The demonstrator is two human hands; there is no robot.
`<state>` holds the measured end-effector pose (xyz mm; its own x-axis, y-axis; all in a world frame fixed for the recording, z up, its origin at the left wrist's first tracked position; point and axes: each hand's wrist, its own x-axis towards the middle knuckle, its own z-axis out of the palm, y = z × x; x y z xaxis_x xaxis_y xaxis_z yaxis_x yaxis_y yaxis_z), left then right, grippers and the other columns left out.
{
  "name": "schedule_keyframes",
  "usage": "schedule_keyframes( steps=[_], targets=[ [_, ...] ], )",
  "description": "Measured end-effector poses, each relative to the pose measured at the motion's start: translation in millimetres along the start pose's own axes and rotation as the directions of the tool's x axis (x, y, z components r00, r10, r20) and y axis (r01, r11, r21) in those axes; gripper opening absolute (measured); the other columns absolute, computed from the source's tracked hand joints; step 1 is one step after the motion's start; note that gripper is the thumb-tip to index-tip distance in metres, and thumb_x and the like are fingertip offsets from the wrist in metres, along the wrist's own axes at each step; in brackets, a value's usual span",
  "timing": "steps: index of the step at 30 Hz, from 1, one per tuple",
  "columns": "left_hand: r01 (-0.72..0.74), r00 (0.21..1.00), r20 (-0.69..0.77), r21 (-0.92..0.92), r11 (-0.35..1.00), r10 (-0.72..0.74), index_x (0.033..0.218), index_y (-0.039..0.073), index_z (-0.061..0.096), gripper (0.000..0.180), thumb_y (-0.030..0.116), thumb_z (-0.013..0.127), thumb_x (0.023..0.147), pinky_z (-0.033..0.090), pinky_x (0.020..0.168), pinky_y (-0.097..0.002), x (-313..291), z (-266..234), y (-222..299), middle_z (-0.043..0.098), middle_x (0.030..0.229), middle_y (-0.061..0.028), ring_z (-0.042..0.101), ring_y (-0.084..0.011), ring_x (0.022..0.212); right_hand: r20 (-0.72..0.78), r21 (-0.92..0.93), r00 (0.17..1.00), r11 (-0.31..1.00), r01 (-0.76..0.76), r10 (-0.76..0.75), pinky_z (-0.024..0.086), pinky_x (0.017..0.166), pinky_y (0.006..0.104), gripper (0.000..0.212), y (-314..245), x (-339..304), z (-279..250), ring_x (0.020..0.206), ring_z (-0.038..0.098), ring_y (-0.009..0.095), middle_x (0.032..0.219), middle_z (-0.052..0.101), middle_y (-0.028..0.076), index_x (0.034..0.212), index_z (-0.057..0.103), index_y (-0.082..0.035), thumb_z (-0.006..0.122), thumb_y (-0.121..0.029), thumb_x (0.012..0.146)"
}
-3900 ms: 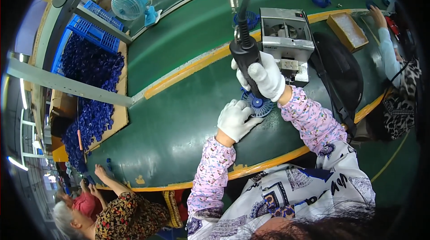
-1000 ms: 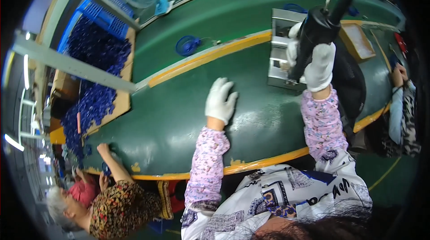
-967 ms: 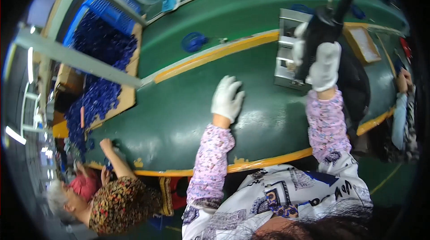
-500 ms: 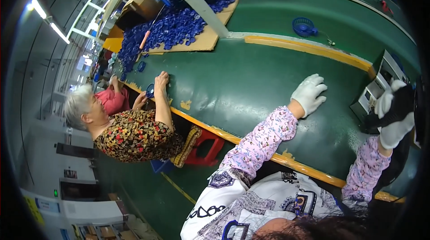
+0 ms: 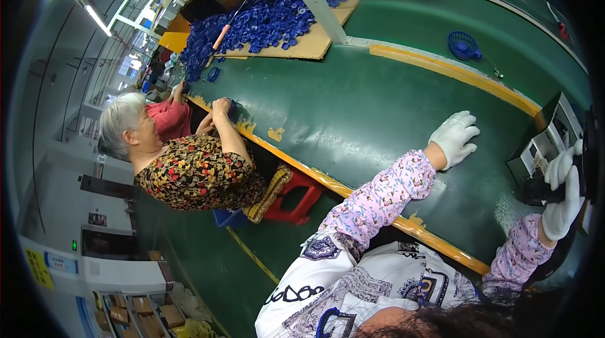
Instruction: The person assembles small fan covers by positioning components and fastening them using an electric screwdriver, and pours screws from a plastic bag into an automatic screw feeder.
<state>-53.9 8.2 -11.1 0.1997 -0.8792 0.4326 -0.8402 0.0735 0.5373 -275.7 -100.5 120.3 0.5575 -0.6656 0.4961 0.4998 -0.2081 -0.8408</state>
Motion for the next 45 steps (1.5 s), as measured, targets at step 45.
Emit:
schedule_keyframes(
  steps=[45],
  targets=[
    [0.049,0.998,0.036,-0.035,0.998,-0.048,0.101,0.003,0.062,0.036,0.018,0.069,0.069,0.034,0.103,-0.0414,7.0,-12.0,-3.1,0.052,0.118,-0.0173,0.043,-0.036,0.119,0.084,0.14,0.996,0.99,-0.018,0.007,0.026,0.053,0.0199,0.029,-1.2,20.7,8.9,0.055,0.032,0.006,0.068,0.033,-0.003,0.118,0.037,0.001,0.04,-0.017,0.095]
  ],
)
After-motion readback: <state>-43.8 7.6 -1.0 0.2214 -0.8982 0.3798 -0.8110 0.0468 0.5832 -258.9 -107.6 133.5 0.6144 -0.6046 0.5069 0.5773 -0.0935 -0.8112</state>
